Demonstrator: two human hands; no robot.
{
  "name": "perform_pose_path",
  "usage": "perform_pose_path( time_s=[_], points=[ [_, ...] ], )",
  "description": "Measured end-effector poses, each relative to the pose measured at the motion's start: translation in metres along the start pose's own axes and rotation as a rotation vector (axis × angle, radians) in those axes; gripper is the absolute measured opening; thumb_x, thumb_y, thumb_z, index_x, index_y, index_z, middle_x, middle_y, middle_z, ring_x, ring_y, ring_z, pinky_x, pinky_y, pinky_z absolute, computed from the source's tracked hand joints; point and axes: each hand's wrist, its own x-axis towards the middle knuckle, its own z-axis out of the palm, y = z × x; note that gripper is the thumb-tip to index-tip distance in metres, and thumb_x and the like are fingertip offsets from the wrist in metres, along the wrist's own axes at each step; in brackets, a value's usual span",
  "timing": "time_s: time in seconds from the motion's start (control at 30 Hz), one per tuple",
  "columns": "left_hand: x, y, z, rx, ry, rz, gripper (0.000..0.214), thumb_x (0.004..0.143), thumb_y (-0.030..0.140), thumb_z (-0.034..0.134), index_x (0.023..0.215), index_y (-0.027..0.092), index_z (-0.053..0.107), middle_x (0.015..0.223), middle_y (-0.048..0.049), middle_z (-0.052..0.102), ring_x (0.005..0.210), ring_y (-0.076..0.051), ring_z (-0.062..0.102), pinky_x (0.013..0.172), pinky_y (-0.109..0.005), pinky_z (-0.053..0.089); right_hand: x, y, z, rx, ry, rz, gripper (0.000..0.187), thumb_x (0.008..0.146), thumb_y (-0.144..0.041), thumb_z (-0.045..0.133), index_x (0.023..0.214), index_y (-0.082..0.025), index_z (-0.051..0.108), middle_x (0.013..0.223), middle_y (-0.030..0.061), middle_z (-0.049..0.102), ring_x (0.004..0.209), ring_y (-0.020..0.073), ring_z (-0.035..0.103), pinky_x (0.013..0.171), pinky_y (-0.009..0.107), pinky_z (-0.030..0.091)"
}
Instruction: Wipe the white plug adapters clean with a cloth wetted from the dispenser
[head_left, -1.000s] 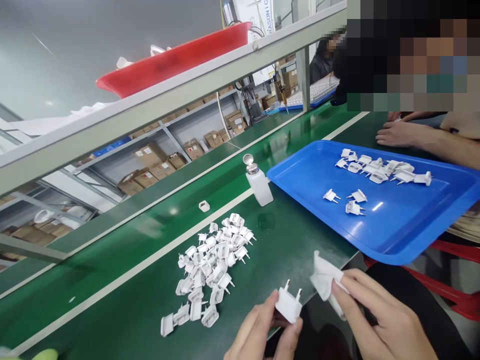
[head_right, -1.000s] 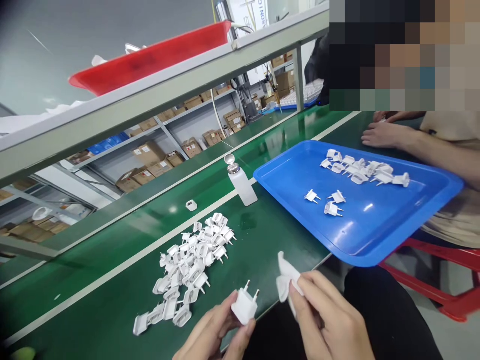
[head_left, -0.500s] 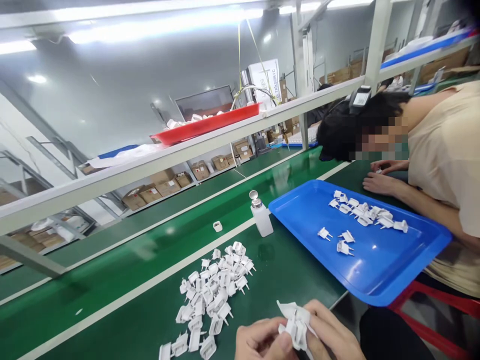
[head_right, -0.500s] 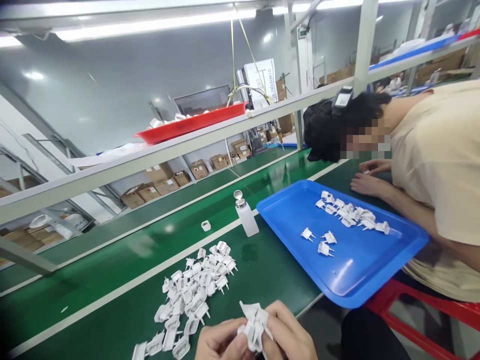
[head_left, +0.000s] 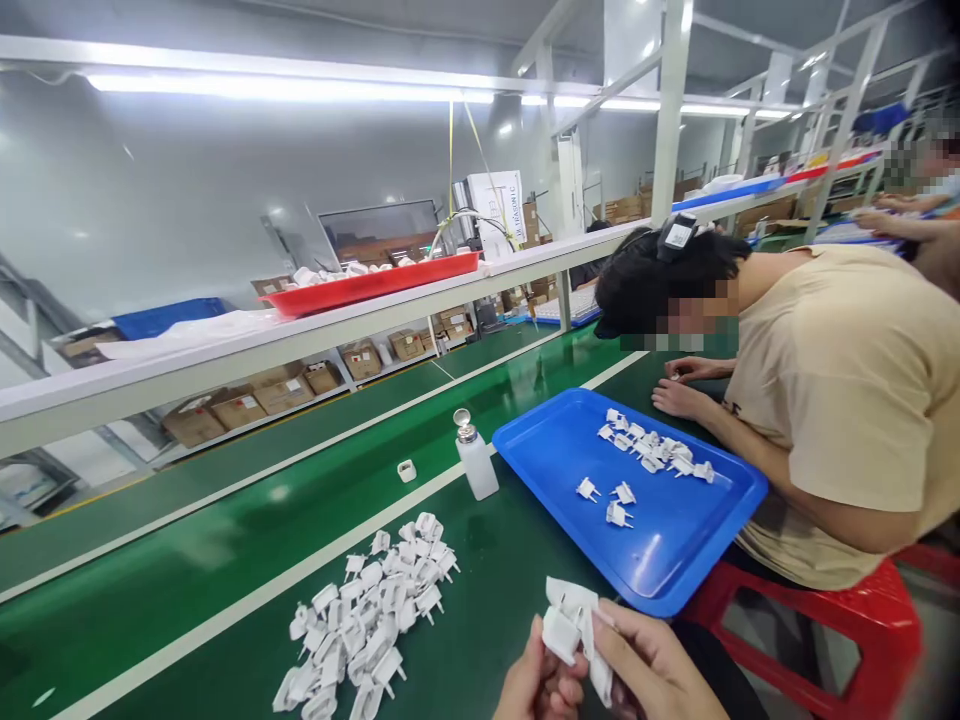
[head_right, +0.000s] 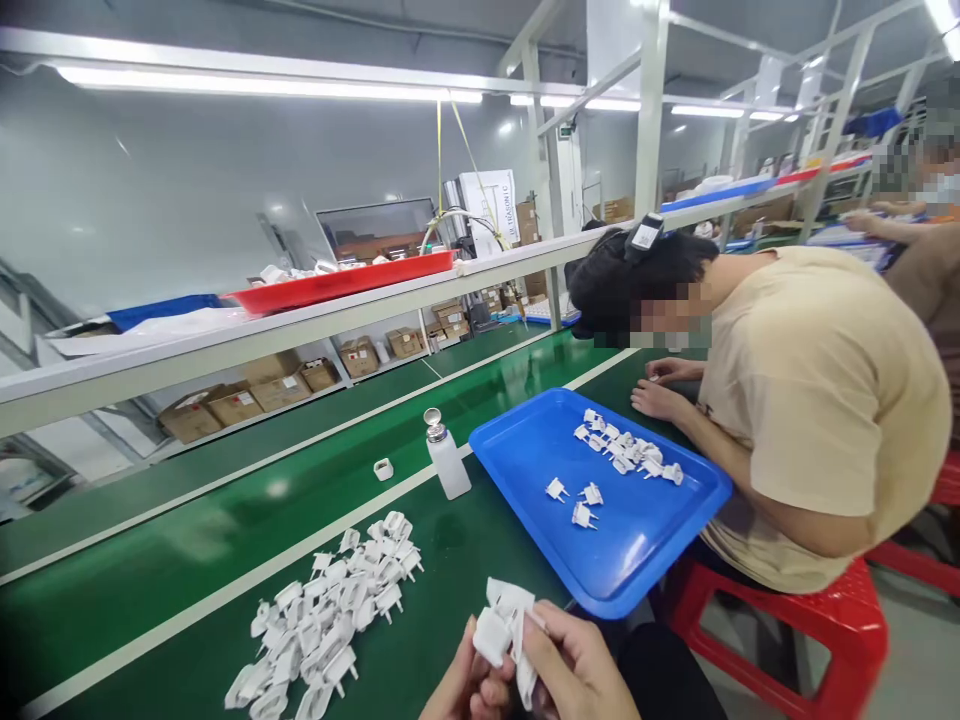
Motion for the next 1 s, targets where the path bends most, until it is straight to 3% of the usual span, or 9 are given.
perform_pose_path(
  time_s=[0.1,0.2,0.3,0.43,0.53,0.67,0.8,0.9,1.0],
  points=[
    [0.020,0.006,0.026,0.430,0.042,0.392,0.044,0.077,0.052,0.084,0.075,0.009,0.078,0.060,-0.0042,0.066,0.055,-0.012,0.060,0.055,-0.020,0.048,0.005,-0.001,-0.029,-0.190,0.136,-0.167,0.051,0.083,-0.066,0.068,0.095,-0.018,0.081,0.086,0.0078,0.075,0.081,0.0246,0.069,0.077,0.032,0.057],
    [0.055,0.021,0.065,0.932,0.100,0.746,0.031,0.089,0.039,0.070,0.105,0.014,0.078,0.088,-0.0082,0.073,0.082,-0.024,0.067,0.078,-0.033,0.053,0.012,-0.001,-0.062,-0.322,0.348,-0.194,0.053,0.080,-0.065,0.070,0.098,-0.017,0.082,0.101,0.0123,0.078,0.098,0.0318,0.071,0.091,0.041,0.056],
    [0.093,0.036,0.097,1.051,-0.006,0.711,0.025,0.068,0.013,0.079,0.092,0.015,0.081,0.089,-0.0098,0.074,0.094,-0.032,0.066,0.096,-0.043,0.048,0.013,-0.012,-0.078,-0.296,0.462,-0.203,0.058,0.078,-0.069,0.069,0.098,-0.017,0.083,0.114,0.0152,0.077,0.110,0.0366,0.069,0.098,0.046,0.054],
    [0.114,0.038,0.112,1.022,-0.159,0.642,0.055,0.055,-0.001,0.077,0.108,0.015,0.080,0.113,-0.0153,0.074,0.122,-0.038,0.057,0.113,-0.043,0.036,0.001,-0.038,-0.071,-0.175,0.233,-0.194,0.051,0.083,-0.064,0.070,0.102,-0.018,0.083,0.093,0.0114,0.080,0.096,0.0328,0.073,0.098,0.046,0.053],
    [0.096,0.026,0.106,0.933,-0.211,0.579,0.056,0.074,0.019,0.077,0.129,0.015,0.070,0.127,-0.0165,0.070,0.126,-0.034,0.057,0.113,-0.043,0.038,-0.009,-0.050,-0.060,-0.039,0.109,-0.158,0.044,0.080,-0.058,0.077,0.096,-0.018,0.084,0.076,0.0072,0.077,0.075,0.0256,0.072,0.080,0.036,0.056],
    [0.047,0.016,0.088,0.681,-0.277,0.305,0.065,0.100,0.059,0.043,0.132,0.007,0.064,0.092,-0.0161,0.075,0.080,-0.025,0.072,0.078,-0.042,0.059,-0.009,-0.046,-0.046,-0.016,0.164,-0.131,0.051,0.074,-0.064,0.078,0.083,-0.014,0.083,0.062,0.0053,0.071,0.054,0.0172,0.060,0.054,0.027,0.046],
    [0.010,0.029,0.067,0.262,-0.274,0.244,0.062,0.082,0.057,0.076,0.121,0.008,0.068,0.077,-0.0071,0.071,0.064,-0.017,0.068,0.062,-0.028,0.057,0.003,-0.035,-0.036,-0.263,0.134,-0.072,0.060,0.080,-0.071,0.068,0.087,-0.012,0.081,0.064,0.0063,0.071,0.056,0.0168,0.054,0.047,0.024,0.038],
    [-0.003,0.041,0.047,0.300,-0.181,0.433,0.072,0.058,0.033,0.098,0.120,0.012,0.068,0.079,-0.0030,0.071,0.066,-0.014,0.066,0.062,-0.025,0.055,0.016,-0.028,-0.024,-0.412,0.019,-0.063,0.058,0.082,-0.070,0.066,0.088,-0.014,0.080,0.069,0.0058,0.072,0.060,0.0182,0.056,0.053,0.027,0.043],
    [-0.007,0.041,0.024,0.352,-0.067,0.513,0.073,0.055,0.024,0.097,0.120,0.012,0.068,0.078,-0.0011,0.070,0.064,-0.013,0.064,0.062,-0.024,0.053,0.029,-0.020,-0.005,-0.349,-0.144,-0.039,0.053,0.081,-0.067,0.071,0.091,-0.015,0.081,0.076,0.0070,0.075,0.067,0.0215,0.063,0.061,0.029,0.048]
  ],
)
